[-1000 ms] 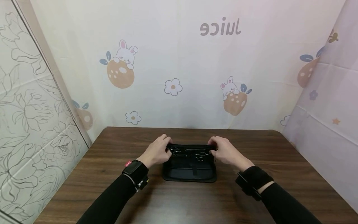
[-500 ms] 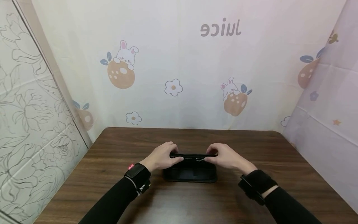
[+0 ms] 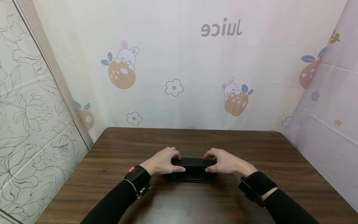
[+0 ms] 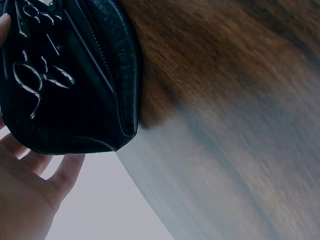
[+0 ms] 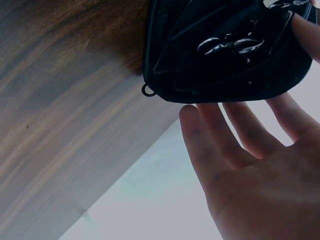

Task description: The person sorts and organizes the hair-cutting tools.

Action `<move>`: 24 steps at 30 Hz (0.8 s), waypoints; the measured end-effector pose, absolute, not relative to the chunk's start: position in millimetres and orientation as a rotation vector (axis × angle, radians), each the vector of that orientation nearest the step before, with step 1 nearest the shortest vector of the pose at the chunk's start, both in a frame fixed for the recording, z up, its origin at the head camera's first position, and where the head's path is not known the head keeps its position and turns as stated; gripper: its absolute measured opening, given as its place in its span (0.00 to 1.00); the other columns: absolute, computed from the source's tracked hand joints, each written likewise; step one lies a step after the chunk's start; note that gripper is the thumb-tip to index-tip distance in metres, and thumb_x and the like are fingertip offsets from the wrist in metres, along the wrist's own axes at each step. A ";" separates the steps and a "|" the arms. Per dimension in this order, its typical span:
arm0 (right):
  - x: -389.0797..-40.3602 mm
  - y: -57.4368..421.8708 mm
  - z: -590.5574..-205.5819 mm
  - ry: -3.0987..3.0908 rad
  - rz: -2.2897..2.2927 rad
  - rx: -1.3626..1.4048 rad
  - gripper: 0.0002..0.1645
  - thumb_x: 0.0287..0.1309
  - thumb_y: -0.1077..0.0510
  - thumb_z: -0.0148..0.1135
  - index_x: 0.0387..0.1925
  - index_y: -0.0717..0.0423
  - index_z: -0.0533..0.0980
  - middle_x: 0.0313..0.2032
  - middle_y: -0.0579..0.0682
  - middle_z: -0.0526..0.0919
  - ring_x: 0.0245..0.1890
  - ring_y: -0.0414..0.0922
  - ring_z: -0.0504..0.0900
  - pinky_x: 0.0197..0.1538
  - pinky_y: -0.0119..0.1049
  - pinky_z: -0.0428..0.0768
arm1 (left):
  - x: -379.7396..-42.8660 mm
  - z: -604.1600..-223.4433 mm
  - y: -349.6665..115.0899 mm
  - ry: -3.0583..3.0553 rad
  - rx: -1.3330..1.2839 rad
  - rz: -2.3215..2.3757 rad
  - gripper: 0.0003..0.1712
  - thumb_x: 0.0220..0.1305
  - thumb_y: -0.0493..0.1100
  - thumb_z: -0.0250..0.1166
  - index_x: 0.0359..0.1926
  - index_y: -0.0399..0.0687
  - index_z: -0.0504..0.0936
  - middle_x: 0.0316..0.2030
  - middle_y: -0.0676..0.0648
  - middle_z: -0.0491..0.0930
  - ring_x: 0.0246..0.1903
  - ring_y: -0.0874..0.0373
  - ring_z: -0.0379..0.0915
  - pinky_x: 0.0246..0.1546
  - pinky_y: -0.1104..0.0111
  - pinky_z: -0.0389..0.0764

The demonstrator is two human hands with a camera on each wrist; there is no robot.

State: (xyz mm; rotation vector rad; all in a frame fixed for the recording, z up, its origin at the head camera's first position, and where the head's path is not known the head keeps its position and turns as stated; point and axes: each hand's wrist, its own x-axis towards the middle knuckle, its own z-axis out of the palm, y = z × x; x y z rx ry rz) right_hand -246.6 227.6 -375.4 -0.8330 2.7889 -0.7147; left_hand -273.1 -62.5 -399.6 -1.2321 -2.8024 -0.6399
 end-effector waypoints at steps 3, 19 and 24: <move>-245.7 227.7 -377.0 2.756 -0.682 -0.820 0.29 0.46 0.43 0.65 0.50 0.47 0.72 0.47 0.42 0.71 0.48 0.43 0.69 0.49 0.47 0.68 | -272.9 -401.4 -60.7 -2.815 -1.234 -0.603 0.33 0.50 0.73 0.56 0.45 0.55 0.76 0.43 0.57 0.71 0.44 0.62 0.64 0.47 0.63 0.68; -245.5 224.2 -391.4 2.697 -0.545 -0.754 0.48 0.38 0.39 0.69 0.63 0.44 0.62 0.54 0.44 0.67 0.49 0.43 0.66 0.49 0.47 0.66 | -264.6 -407.9 -47.8 -2.947 -1.181 -0.284 0.52 0.44 0.78 0.56 0.66 0.56 0.59 0.56 0.51 0.65 0.54 0.54 0.58 0.50 0.51 0.63; -245.2 224.1 -400.2 2.733 -0.509 -0.787 0.50 0.36 0.39 0.70 0.63 0.43 0.62 0.54 0.43 0.66 0.49 0.43 0.65 0.48 0.46 0.67 | -262.3 -413.7 -43.9 -2.993 -1.136 -0.187 0.55 0.42 0.78 0.57 0.67 0.56 0.56 0.58 0.51 0.64 0.56 0.54 0.57 0.53 0.51 0.59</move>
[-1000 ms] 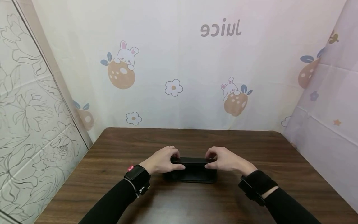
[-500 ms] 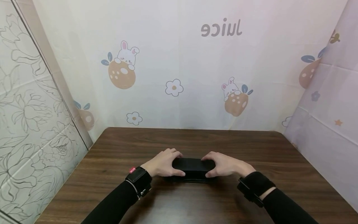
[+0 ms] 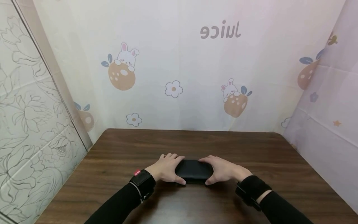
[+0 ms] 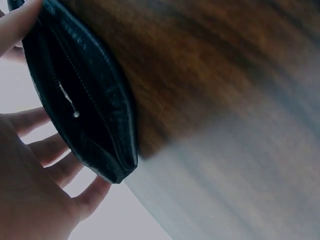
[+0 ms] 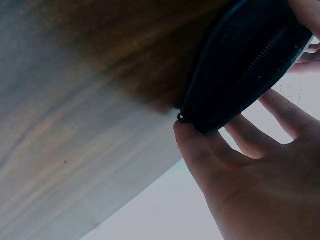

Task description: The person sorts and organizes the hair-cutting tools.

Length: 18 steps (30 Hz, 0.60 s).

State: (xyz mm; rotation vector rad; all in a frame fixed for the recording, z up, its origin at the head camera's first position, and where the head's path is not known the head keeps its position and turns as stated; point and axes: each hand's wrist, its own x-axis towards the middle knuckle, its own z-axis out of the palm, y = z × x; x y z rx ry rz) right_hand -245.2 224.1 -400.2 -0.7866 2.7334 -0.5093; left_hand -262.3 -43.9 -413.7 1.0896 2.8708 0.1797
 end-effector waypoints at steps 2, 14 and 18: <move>-244.8 223.6 -402.4 2.751 -0.498 -0.799 0.50 0.36 0.39 0.70 0.63 0.42 0.62 0.54 0.42 0.66 0.49 0.43 0.65 0.48 0.45 0.67 | -262.3 -416.1 -43.5 2.876 1.078 0.166 0.55 0.41 0.78 0.58 0.67 0.56 0.57 0.57 0.51 0.64 0.56 0.54 0.57 0.53 0.51 0.59; -246.6 233.9 -412.2 2.712 -0.648 -0.852 0.52 0.37 0.33 0.68 0.65 0.39 0.59 0.57 0.43 0.62 0.54 0.45 0.60 0.49 0.49 0.65 | -262.5 -417.4 -38.5 2.926 1.123 0.062 0.50 0.42 0.73 0.62 0.63 0.54 0.63 0.54 0.52 0.67 0.52 0.55 0.60 0.48 0.54 0.64; -246.7 239.0 -414.7 2.698 -0.720 -0.828 0.51 0.39 0.32 0.66 0.65 0.40 0.60 0.59 0.44 0.61 0.56 0.45 0.60 0.51 0.50 0.65 | -262.2 -417.4 -37.9 2.931 1.124 0.074 0.50 0.41 0.73 0.62 0.62 0.55 0.63 0.53 0.53 0.67 0.51 0.55 0.60 0.47 0.54 0.65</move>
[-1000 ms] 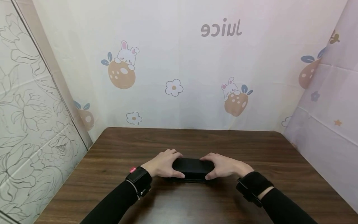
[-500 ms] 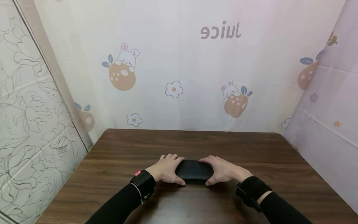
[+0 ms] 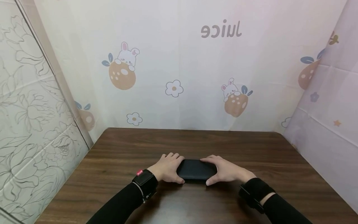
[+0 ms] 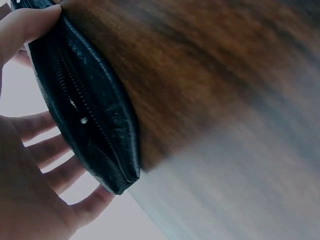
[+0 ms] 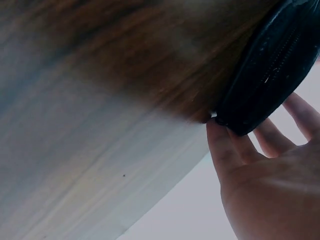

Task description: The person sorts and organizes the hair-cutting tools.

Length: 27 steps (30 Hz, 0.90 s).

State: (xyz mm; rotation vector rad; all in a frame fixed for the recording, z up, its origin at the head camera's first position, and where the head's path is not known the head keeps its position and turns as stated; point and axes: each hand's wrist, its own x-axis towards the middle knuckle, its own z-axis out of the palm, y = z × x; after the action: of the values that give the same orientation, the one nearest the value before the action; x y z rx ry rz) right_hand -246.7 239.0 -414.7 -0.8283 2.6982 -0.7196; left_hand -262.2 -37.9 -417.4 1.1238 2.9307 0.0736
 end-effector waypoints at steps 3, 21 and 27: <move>-246.5 241.7 -413.6 2.701 -0.784 -0.771 0.46 0.43 0.32 0.64 0.63 0.42 0.62 0.59 0.44 0.63 0.56 0.45 0.62 0.53 0.51 0.64 | -262.8 -417.3 -39.1 2.921 1.115 0.100 0.50 0.41 0.73 0.63 0.63 0.56 0.63 0.53 0.54 0.67 0.51 0.55 0.60 0.48 0.54 0.64; -256.3 263.1 -418.8 2.920 -0.815 -0.666 0.14 0.56 0.65 0.56 0.45 0.54 0.76 0.42 0.46 0.77 0.42 0.41 0.74 0.43 0.42 0.73 | -266.7 -417.6 -41.1 2.868 1.069 0.187 0.54 0.37 0.75 0.64 0.63 0.58 0.60 0.55 0.55 0.65 0.52 0.56 0.59 0.49 0.54 0.61; -259.5 260.2 -420.7 3.004 -0.718 -0.598 0.10 0.51 0.65 0.61 0.37 0.54 0.78 0.34 0.45 0.78 0.35 0.39 0.74 0.39 0.40 0.74 | -265.7 -415.9 -41.8 2.855 1.068 0.193 0.54 0.38 0.74 0.64 0.65 0.58 0.58 0.57 0.55 0.64 0.54 0.55 0.57 0.50 0.54 0.60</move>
State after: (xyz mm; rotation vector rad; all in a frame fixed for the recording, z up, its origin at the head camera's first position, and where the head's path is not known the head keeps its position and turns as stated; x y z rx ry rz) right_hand -259.5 260.2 -420.7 -0.5982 3.0044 -0.7183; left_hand -265.7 -41.8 -415.9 1.0683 2.8546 0.1934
